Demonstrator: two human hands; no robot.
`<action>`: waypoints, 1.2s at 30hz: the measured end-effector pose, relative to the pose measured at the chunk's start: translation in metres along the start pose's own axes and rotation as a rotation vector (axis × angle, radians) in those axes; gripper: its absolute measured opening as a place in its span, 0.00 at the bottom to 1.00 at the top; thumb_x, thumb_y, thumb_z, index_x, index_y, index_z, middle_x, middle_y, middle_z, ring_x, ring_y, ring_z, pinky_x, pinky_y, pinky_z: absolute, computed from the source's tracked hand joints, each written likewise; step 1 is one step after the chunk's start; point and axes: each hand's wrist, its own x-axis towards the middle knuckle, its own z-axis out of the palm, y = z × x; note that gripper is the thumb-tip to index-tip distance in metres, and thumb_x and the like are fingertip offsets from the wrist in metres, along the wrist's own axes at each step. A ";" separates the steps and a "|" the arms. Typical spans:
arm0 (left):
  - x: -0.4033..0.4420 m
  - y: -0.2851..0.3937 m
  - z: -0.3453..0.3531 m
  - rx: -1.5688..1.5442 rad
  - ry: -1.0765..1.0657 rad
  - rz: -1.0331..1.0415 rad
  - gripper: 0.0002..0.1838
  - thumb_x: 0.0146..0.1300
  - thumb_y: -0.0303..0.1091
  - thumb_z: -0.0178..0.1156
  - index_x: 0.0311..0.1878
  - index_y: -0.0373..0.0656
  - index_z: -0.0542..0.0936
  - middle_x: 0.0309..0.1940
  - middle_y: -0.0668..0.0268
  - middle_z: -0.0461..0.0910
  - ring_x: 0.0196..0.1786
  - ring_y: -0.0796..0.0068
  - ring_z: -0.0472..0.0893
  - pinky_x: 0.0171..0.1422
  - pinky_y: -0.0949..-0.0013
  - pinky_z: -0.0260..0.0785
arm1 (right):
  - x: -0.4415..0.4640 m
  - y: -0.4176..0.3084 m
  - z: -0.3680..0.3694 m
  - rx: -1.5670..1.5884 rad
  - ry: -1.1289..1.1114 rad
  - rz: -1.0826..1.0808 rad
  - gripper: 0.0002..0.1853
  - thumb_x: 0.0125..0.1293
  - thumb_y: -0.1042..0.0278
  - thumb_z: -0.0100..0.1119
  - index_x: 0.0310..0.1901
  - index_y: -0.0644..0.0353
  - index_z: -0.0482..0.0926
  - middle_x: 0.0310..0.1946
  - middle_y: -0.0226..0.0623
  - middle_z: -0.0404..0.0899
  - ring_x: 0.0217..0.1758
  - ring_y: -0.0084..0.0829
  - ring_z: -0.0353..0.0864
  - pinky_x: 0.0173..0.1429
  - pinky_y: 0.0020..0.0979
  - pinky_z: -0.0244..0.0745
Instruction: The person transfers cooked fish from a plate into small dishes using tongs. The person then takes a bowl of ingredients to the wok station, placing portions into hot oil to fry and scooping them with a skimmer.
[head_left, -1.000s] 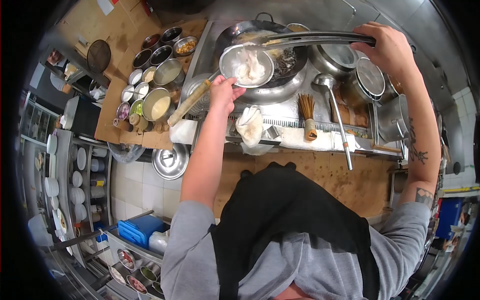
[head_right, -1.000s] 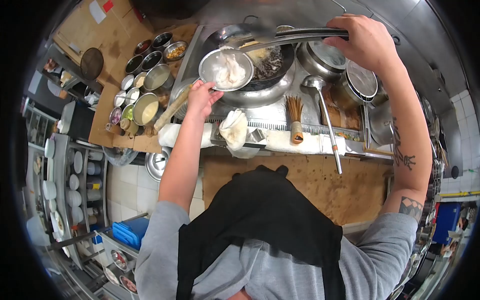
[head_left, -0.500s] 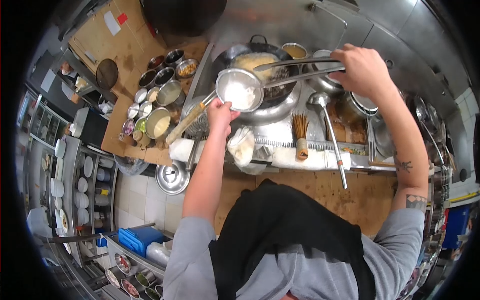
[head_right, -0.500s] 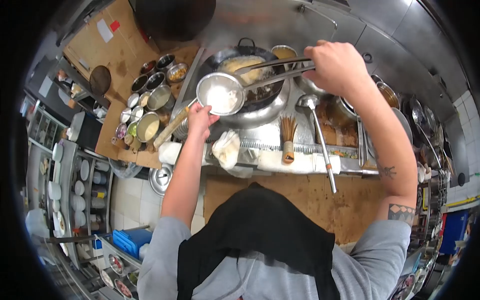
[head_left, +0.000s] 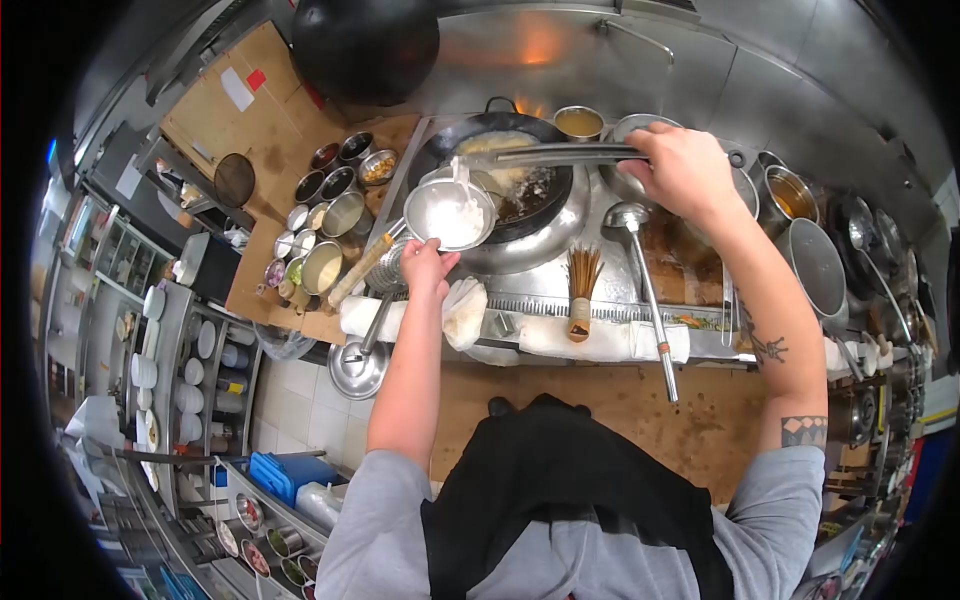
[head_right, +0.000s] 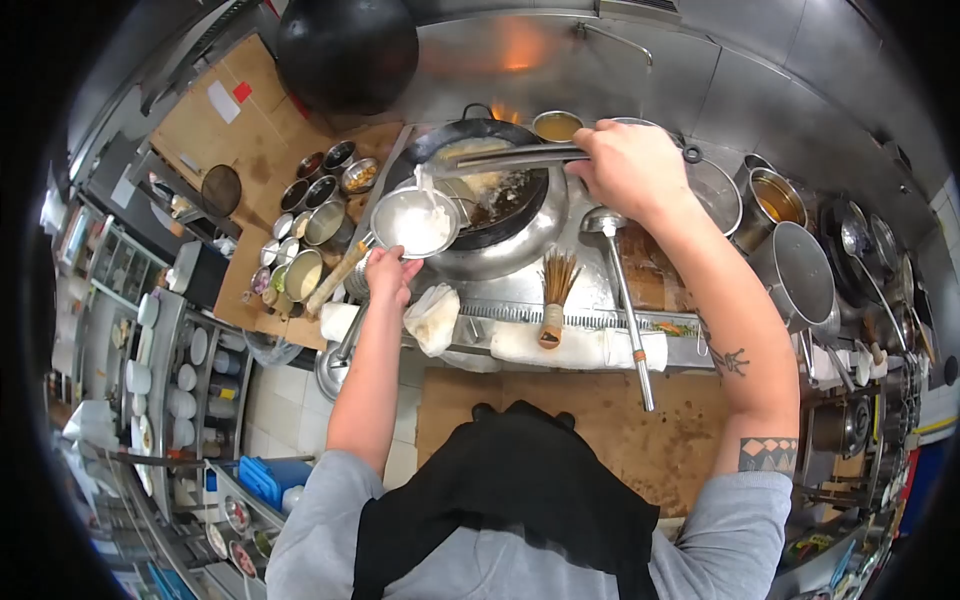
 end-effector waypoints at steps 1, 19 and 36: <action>-0.001 0.001 0.000 -0.003 0.014 0.008 0.08 0.63 0.22 0.56 0.38 0.42 0.67 0.35 0.59 0.75 0.28 0.62 0.81 0.31 0.62 0.83 | 0.000 0.007 -0.002 0.033 0.042 0.027 0.15 0.63 0.54 0.63 0.44 0.55 0.83 0.38 0.38 0.83 0.42 0.42 0.84 0.45 0.42 0.79; -0.051 -0.012 -0.070 0.020 -0.056 -0.082 0.07 0.64 0.24 0.56 0.36 0.45 0.68 0.33 0.62 0.75 0.23 0.65 0.79 0.29 0.65 0.81 | 0.004 0.002 0.141 0.102 -0.252 0.578 0.17 0.62 0.52 0.66 0.41 0.60 0.85 0.42 0.46 0.86 0.48 0.44 0.86 0.52 0.42 0.80; -0.029 0.023 -0.062 0.137 -0.217 0.043 0.10 0.63 0.22 0.58 0.30 0.42 0.67 0.28 0.62 0.76 0.22 0.69 0.81 0.24 0.68 0.80 | -0.019 -0.074 0.016 -0.007 -0.206 -0.133 0.17 0.59 0.55 0.67 0.45 0.54 0.83 0.37 0.37 0.81 0.42 0.42 0.84 0.46 0.42 0.78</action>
